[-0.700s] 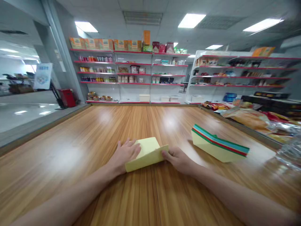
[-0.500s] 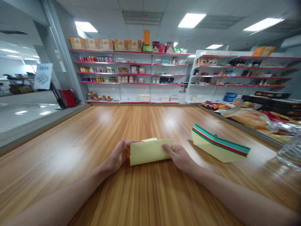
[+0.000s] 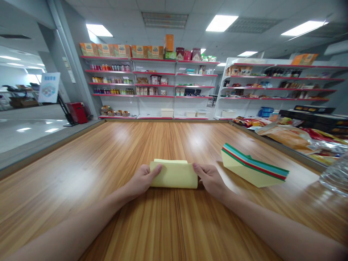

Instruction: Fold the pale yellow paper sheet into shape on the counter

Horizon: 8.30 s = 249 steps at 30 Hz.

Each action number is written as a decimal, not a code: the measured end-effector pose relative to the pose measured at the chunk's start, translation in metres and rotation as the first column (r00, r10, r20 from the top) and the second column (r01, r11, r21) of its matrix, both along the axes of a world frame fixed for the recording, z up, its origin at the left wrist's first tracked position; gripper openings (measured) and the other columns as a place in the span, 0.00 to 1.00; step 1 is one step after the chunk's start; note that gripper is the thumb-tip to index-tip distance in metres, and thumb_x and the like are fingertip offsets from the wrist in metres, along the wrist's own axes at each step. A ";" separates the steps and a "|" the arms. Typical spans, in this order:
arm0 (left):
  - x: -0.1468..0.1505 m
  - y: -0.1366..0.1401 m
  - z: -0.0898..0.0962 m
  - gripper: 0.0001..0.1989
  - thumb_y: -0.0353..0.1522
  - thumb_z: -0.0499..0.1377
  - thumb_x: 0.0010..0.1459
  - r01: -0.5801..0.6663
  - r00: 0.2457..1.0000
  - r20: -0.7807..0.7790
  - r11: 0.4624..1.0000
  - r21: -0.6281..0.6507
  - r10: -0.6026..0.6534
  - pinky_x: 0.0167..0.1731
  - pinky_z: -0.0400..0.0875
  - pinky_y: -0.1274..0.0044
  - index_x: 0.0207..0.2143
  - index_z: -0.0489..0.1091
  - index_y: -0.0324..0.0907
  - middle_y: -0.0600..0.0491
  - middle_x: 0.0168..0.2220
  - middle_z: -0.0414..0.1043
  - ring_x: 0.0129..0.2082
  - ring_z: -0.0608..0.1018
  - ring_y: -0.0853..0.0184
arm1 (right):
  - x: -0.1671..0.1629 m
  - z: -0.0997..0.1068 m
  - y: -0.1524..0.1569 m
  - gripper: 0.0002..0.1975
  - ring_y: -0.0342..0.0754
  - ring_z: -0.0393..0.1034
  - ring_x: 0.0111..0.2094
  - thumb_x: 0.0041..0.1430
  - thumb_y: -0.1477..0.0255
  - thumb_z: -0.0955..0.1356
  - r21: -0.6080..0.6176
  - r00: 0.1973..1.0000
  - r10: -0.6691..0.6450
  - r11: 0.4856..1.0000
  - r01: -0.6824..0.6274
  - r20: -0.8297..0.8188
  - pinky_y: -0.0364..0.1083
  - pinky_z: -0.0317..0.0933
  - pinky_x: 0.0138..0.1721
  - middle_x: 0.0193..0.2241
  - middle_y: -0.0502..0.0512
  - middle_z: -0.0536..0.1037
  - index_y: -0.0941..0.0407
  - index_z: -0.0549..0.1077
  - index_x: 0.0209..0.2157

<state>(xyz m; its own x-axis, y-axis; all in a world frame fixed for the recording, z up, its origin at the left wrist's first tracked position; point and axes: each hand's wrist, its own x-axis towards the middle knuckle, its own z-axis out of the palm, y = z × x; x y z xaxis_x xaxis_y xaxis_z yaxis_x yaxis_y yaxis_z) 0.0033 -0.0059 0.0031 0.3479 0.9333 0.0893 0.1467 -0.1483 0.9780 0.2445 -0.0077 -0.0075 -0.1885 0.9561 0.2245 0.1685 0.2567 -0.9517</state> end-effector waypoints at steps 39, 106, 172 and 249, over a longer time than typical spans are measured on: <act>0.009 -0.015 0.009 0.21 0.42 0.56 0.55 0.366 0.735 -0.603 0.568 0.737 0.310 0.46 0.62 0.62 0.47 0.68 0.38 0.44 0.43 0.69 0.44 0.68 0.56 | -0.005 0.010 -0.012 0.18 0.52 0.65 0.47 0.58 0.69 0.64 0.442 0.733 -0.063 0.832 -0.336 0.677 0.53 0.58 0.48 0.46 0.58 0.72 0.54 0.67 0.51; -0.011 0.019 -0.009 0.21 0.32 0.63 0.49 -0.097 0.891 0.437 0.992 -0.087 0.125 0.36 0.71 0.71 0.46 0.66 0.37 0.43 0.42 0.75 0.37 0.78 0.59 | 0.003 -0.002 0.013 0.16 0.44 0.68 0.25 0.52 0.66 0.68 -0.052 0.987 -0.093 0.995 0.086 -0.131 0.38 0.59 0.16 0.31 0.57 0.77 0.60 0.71 0.41; 0.029 -0.055 0.016 0.33 0.41 0.48 0.59 0.654 0.550 -0.819 0.694 0.300 -0.164 0.56 0.39 0.52 0.63 0.38 0.45 0.45 0.65 0.36 0.63 0.40 0.48 | -0.014 0.024 -0.034 0.20 0.58 0.52 0.56 0.54 0.79 0.60 0.777 0.897 -0.263 0.617 -0.127 0.355 0.62 0.50 0.54 0.51 0.62 0.61 0.54 0.61 0.49; 0.016 -0.055 0.030 0.34 0.30 0.55 0.50 0.551 0.555 -0.823 0.793 0.259 -0.118 0.57 0.49 0.60 0.60 0.51 0.37 0.41 0.62 0.50 0.61 0.53 0.50 | -0.020 0.019 -0.044 0.20 0.56 0.60 0.47 0.50 0.71 0.67 0.430 0.716 -0.263 0.901 -0.057 0.647 0.56 0.56 0.48 0.43 0.62 0.69 0.58 0.66 0.47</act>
<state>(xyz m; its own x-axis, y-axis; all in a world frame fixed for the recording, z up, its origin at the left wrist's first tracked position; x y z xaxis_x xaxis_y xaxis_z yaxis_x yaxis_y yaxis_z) 0.0194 -0.0609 0.0328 0.7635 0.6458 0.0002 0.6084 -0.7194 0.3352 0.2245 -0.0519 0.0116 -0.3458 0.8338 0.4303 0.7679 0.5150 -0.3808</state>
